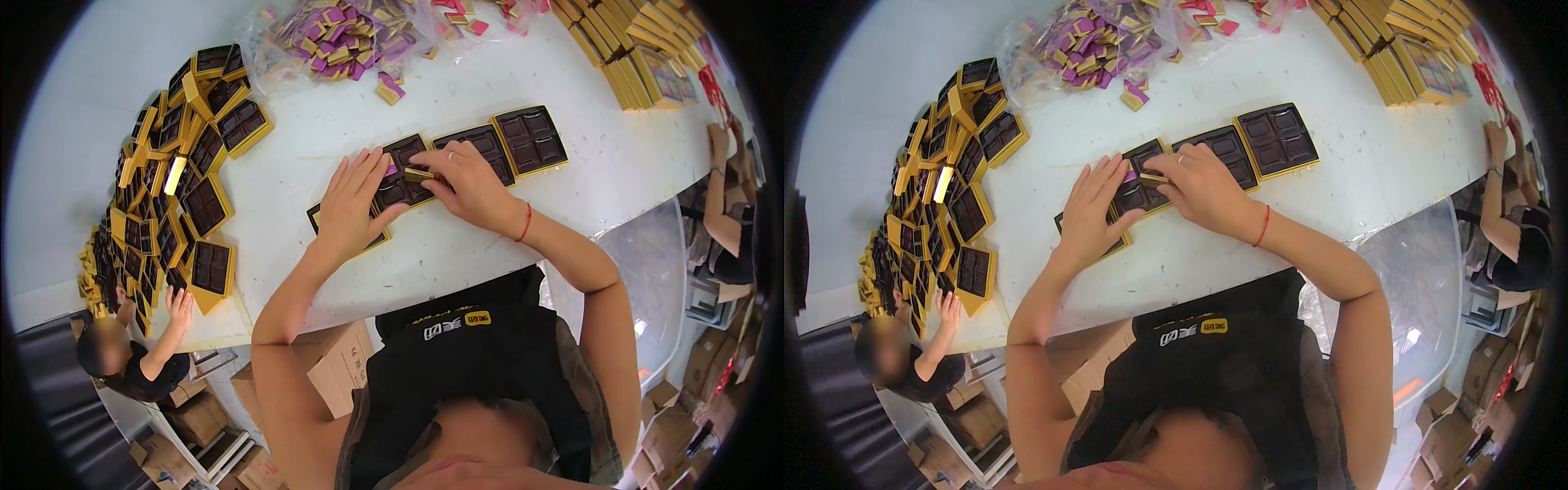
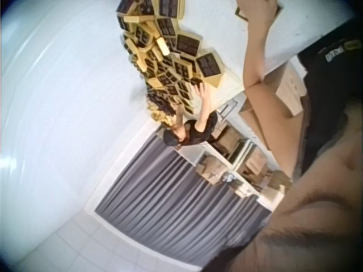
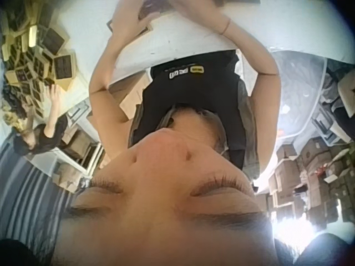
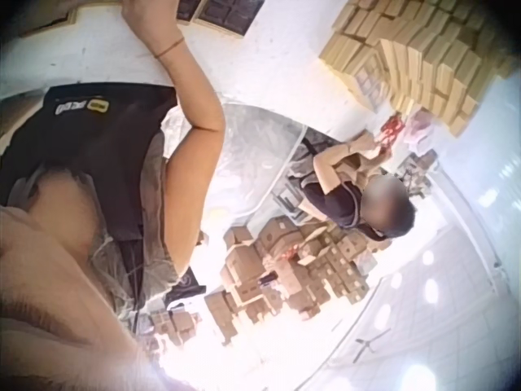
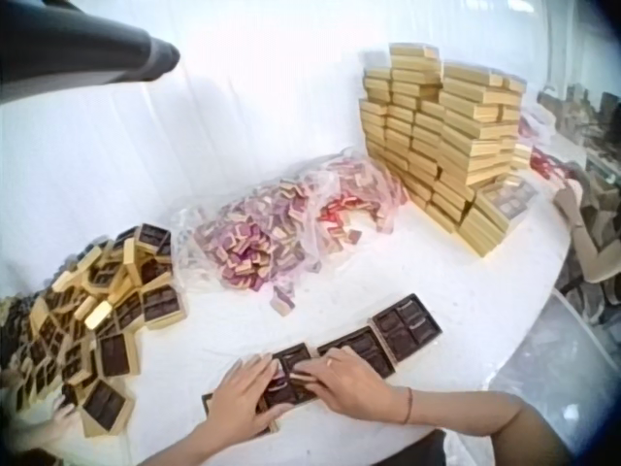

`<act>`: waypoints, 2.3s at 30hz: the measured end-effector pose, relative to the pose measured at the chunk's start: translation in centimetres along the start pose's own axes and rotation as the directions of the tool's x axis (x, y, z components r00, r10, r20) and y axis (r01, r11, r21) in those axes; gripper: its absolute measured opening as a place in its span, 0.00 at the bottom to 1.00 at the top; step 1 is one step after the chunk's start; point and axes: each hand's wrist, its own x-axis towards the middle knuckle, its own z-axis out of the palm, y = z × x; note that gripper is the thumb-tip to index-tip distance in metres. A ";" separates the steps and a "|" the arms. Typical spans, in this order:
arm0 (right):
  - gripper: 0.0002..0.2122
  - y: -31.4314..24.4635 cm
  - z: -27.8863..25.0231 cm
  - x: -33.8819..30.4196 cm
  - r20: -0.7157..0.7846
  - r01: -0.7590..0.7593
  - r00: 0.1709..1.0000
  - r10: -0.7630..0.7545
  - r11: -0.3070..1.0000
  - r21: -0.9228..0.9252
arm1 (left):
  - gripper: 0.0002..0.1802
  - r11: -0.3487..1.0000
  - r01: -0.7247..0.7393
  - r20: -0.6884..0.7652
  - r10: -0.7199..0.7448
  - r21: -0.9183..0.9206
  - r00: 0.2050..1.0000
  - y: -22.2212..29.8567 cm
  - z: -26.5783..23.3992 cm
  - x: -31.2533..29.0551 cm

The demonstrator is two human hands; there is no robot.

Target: The person places small colored inserts into black and gold makeup palettes, then covers them with clear plastic sheets and stacks the completed units. The person repeats this process for multiple palettes on a white table.

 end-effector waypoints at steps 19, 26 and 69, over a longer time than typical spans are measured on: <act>0.10 7.9 2.2 10.0 0.056 0.076 0.996 -0.066 0.979 -0.191 | 0.08 0.972 0.146 -0.288 -0.194 -0.182 0.938 -9.9 1.3 11.5; 0.14 8.1 0.1 10.5 0.203 0.005 0.976 0.076 0.930 -0.368 | 0.14 0.951 0.207 -0.100 -0.234 -0.228 0.967 -10.6 4.1 15.1; 0.09 3.5 -7.3 -4.8 -0.100 -0.118 0.989 0.112 0.992 -0.055 | 0.23 0.870 0.180 0.297 -0.040 -0.460 0.954 4.2 1.0 11.5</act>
